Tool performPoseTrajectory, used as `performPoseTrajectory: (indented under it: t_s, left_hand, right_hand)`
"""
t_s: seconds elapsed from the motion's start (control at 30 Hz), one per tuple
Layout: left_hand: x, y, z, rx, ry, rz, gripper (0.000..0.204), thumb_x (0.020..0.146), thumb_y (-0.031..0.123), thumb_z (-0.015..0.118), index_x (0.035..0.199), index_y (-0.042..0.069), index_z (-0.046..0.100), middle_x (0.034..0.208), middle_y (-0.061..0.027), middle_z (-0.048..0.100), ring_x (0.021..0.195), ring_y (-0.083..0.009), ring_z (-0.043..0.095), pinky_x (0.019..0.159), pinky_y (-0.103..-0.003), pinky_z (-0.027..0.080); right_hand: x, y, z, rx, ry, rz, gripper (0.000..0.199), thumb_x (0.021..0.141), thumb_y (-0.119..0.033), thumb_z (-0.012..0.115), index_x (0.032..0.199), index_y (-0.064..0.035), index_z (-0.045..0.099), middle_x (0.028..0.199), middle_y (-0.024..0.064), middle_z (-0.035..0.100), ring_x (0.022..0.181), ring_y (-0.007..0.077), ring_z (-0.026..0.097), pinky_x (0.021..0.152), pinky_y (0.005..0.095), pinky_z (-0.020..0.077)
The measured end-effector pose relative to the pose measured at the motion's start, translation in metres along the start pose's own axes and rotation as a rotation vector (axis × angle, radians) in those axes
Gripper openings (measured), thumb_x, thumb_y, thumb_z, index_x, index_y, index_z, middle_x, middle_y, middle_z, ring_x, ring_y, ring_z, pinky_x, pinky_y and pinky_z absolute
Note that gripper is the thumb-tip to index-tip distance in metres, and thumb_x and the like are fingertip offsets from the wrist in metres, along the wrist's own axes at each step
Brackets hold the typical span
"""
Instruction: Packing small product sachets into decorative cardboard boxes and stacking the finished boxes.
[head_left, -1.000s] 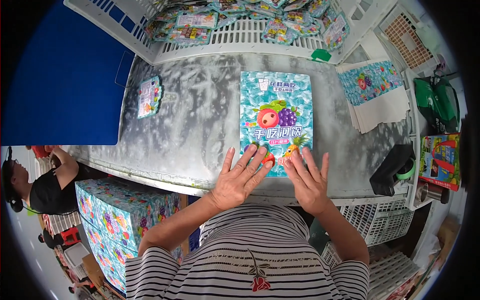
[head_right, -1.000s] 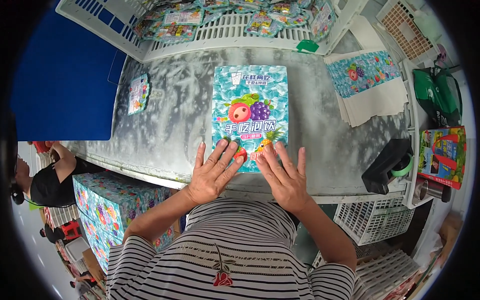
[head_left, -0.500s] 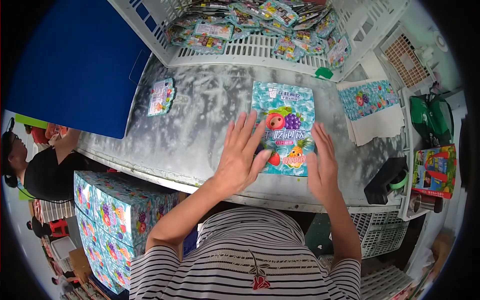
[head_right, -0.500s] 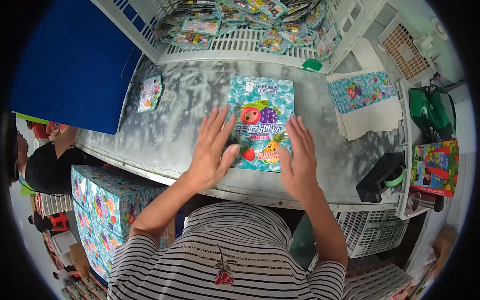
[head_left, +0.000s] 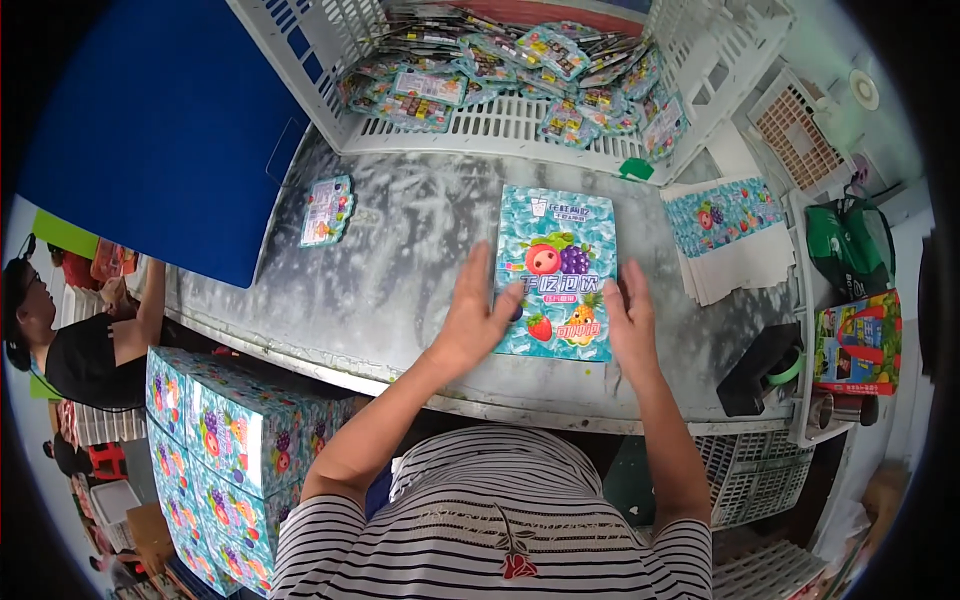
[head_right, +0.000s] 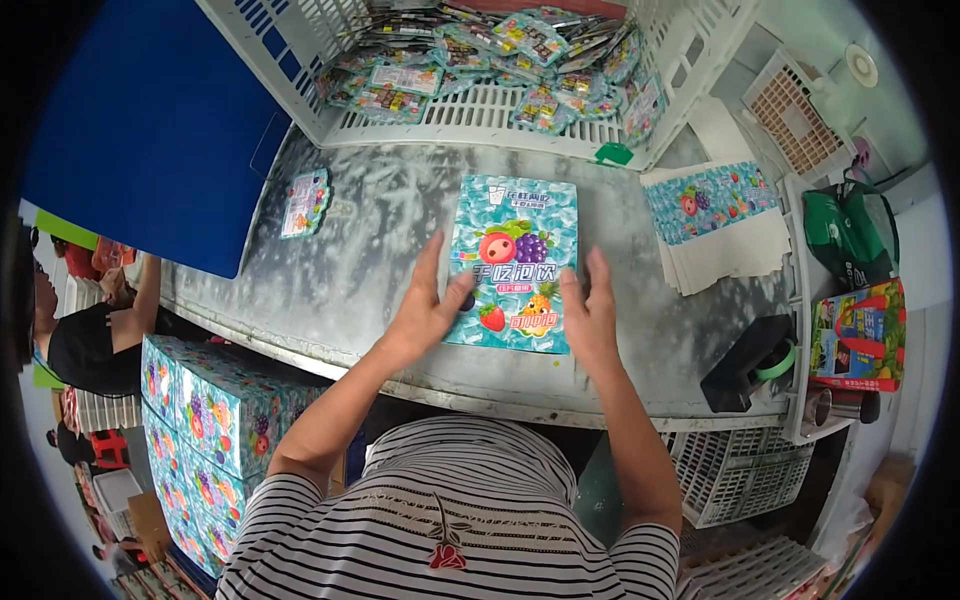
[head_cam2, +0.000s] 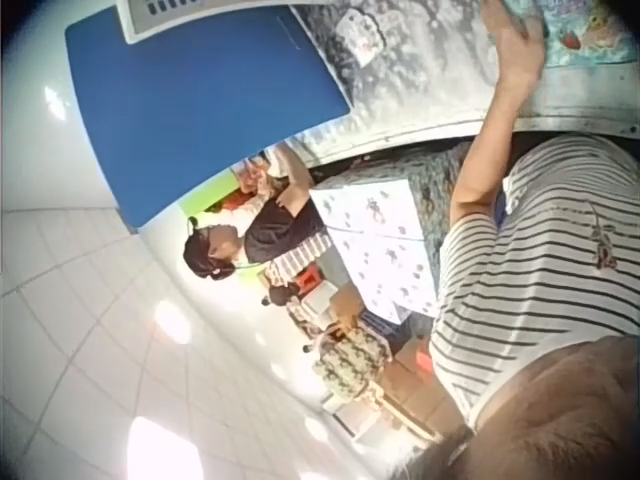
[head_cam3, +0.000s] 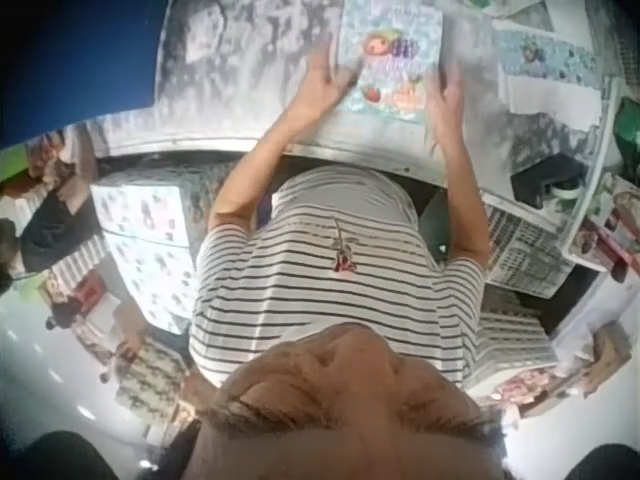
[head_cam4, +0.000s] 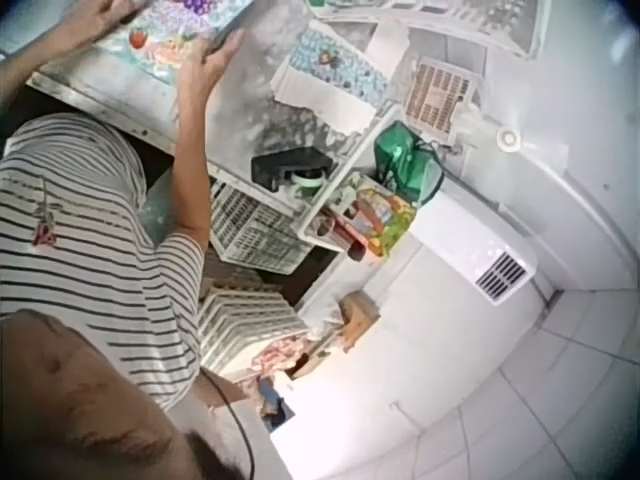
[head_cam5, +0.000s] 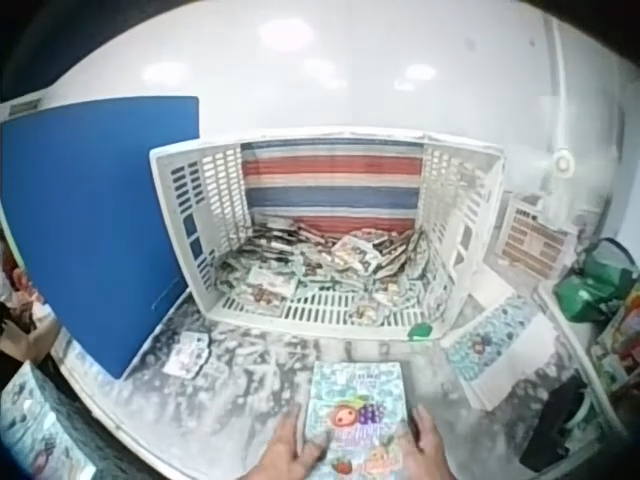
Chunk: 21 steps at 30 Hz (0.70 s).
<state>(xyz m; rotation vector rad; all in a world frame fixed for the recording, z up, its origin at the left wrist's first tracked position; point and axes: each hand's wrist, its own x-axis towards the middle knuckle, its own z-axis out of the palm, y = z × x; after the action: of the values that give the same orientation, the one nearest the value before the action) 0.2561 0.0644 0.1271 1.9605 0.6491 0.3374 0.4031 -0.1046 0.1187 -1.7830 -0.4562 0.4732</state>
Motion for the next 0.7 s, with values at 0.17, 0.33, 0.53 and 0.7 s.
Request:
performPoseTrajectory:
  t_s: [0.17,0.33,0.53,0.7]
  left_hand:
    - [0.006,-0.028,0.001,-0.569,-0.275,-0.453,0.108,0.08,0.066,0.055,0.144,-0.013,0.016,0.149,-0.0303,0.022,0.139,-0.0328,0.025,0.112,-0.035,0.022]
    - [0.007,-0.03,0.017,-0.565,-0.215,-0.435,0.107,0.081,0.066,0.052,0.146,-0.009,0.013,0.151,-0.0263,0.021,0.14,-0.0312,0.023,0.113,-0.035,0.019]
    - [-0.016,-0.009,0.009,-0.621,-0.259,-0.488,0.085,0.088,0.052,0.053,0.148,0.001,0.021,0.146,-0.0159,0.035,0.134,-0.025,0.033,0.112,-0.036,0.022]
    - [-0.038,-0.016,-0.004,-0.76,-0.264,-0.479,0.121,0.071,0.052,0.076,0.147,-0.007,0.002,0.138,-0.0245,0.043,0.131,-0.0295,0.038,0.11,-0.036,0.027]
  right_hand:
    - [-0.005,-0.006,0.003,0.104,-0.147,0.246,0.057,0.1,-0.035,0.044,0.14,0.0046,0.034,0.138,0.0151,0.045,0.124,0.0207,0.046,0.103,0.0307,0.0371]
    - [0.005,0.029,-0.008,0.301,-0.241,0.206,0.052,0.101,-0.038,0.041,0.133,0.0027,0.044,0.128,0.0095,0.054,0.113,0.0171,0.055,0.094,0.0305,0.0459]
    - [-0.011,0.03,-0.005,0.478,-0.276,0.277,0.051,0.1,-0.037,0.043,0.132,0.0023,0.044,0.126,0.0093,0.055,0.109,0.0168,0.058,0.091,0.0306,0.0486]
    - [-0.029,0.047,-0.012,0.549,-0.273,0.362,0.044,0.099,-0.034,0.045,0.126,0.0016,0.048,0.122,0.0105,0.056,0.107,0.0181,0.057,0.089,0.0334,0.0488]
